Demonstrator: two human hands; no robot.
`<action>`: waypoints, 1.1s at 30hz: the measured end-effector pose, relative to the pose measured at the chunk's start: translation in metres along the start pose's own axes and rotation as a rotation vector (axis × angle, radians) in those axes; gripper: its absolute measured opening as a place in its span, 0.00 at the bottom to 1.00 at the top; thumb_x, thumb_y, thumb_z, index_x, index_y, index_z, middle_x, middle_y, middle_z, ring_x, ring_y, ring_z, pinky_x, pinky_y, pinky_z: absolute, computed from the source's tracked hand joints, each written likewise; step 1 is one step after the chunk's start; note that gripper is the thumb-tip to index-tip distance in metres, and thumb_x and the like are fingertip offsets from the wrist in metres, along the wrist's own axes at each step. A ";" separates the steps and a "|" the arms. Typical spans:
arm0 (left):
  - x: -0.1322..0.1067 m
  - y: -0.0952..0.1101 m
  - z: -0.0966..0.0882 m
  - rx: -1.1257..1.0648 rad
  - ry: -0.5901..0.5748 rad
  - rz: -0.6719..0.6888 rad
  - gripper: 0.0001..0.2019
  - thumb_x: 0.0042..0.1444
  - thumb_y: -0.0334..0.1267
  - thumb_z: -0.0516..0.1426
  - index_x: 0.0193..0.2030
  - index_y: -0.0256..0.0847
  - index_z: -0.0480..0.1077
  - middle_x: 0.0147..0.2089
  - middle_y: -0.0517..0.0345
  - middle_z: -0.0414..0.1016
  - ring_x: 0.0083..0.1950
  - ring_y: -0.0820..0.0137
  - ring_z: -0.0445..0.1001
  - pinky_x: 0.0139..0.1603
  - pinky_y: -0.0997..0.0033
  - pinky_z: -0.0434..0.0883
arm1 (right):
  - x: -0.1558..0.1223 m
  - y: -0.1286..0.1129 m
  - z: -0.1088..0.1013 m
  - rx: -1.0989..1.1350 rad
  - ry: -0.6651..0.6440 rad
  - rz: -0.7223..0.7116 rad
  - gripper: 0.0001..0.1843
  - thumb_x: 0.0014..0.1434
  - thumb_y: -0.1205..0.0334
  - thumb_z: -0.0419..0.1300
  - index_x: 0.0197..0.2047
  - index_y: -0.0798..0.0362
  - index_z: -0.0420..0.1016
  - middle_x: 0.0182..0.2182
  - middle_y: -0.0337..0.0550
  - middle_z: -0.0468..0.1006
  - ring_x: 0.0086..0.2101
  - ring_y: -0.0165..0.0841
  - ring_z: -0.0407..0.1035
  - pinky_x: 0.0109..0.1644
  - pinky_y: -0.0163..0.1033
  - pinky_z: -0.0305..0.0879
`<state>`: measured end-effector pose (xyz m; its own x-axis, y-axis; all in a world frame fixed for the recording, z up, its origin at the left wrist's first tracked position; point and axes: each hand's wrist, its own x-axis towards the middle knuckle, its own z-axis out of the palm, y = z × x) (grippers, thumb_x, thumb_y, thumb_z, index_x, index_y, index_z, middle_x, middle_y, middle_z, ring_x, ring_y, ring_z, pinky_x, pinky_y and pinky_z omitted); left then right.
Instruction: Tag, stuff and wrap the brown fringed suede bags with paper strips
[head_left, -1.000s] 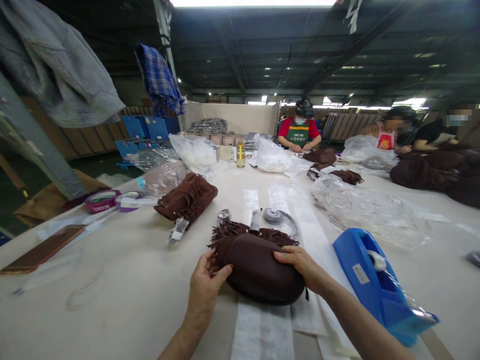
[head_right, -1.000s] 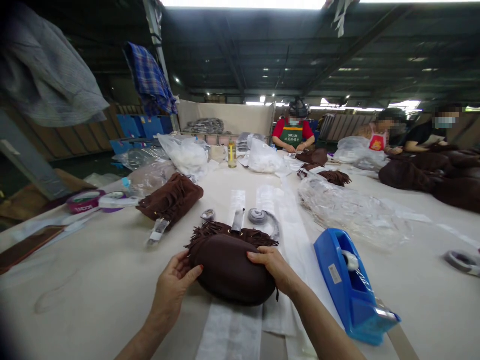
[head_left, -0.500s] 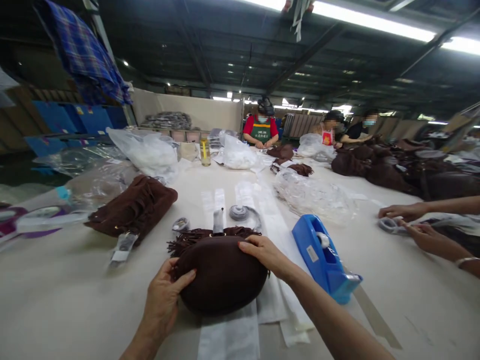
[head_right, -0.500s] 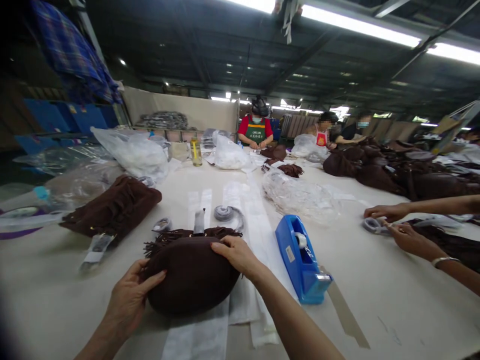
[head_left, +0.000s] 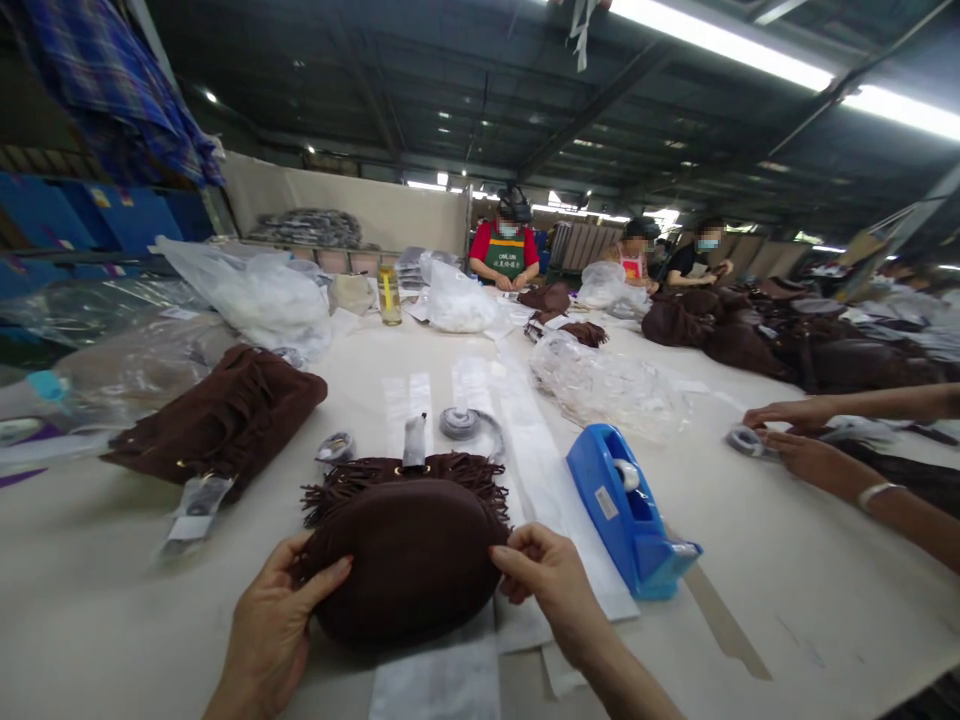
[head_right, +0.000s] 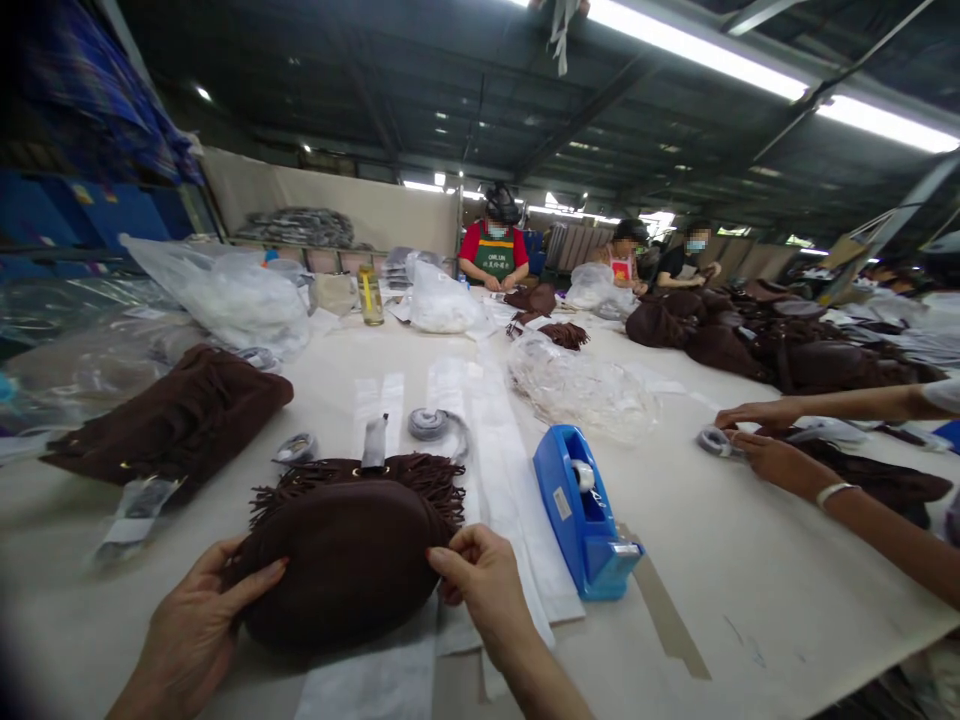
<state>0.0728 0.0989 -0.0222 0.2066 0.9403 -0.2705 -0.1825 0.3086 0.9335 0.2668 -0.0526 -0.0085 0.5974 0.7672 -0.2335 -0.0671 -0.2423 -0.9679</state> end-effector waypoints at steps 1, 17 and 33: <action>0.001 0.000 -0.002 -0.001 0.008 -0.006 0.26 0.22 0.37 0.69 0.34 0.40 0.69 0.33 0.63 0.76 0.34 0.73 0.72 0.34 0.81 0.70 | 0.005 -0.002 -0.006 0.043 -0.045 0.035 0.19 0.42 0.47 0.62 0.24 0.53 0.62 0.15 0.36 0.66 0.18 0.29 0.62 0.22 0.34 0.57; -0.007 0.001 -0.005 0.146 -0.022 0.066 0.31 0.31 0.40 0.67 0.46 0.45 0.65 0.41 0.62 0.73 0.33 0.72 0.73 0.32 0.76 0.70 | 0.002 0.005 0.017 0.452 -0.128 0.109 0.21 0.40 0.52 0.68 0.35 0.57 0.74 0.31 0.43 0.76 0.32 0.33 0.70 0.37 0.36 0.64; -0.004 0.005 0.003 0.082 0.107 0.079 0.20 0.22 0.36 0.67 0.27 0.36 0.68 0.24 0.63 0.73 0.27 0.73 0.67 0.29 0.76 0.64 | 0.009 0.003 0.012 0.444 0.026 0.108 0.17 0.32 0.60 0.72 0.28 0.58 0.78 0.27 0.43 0.79 0.31 0.34 0.69 0.39 0.38 0.63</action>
<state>0.0735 0.0963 -0.0154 0.0905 0.9724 -0.2150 -0.1140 0.2246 0.9678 0.2626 -0.0389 -0.0144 0.5878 0.7349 -0.3382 -0.4629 -0.0373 -0.8856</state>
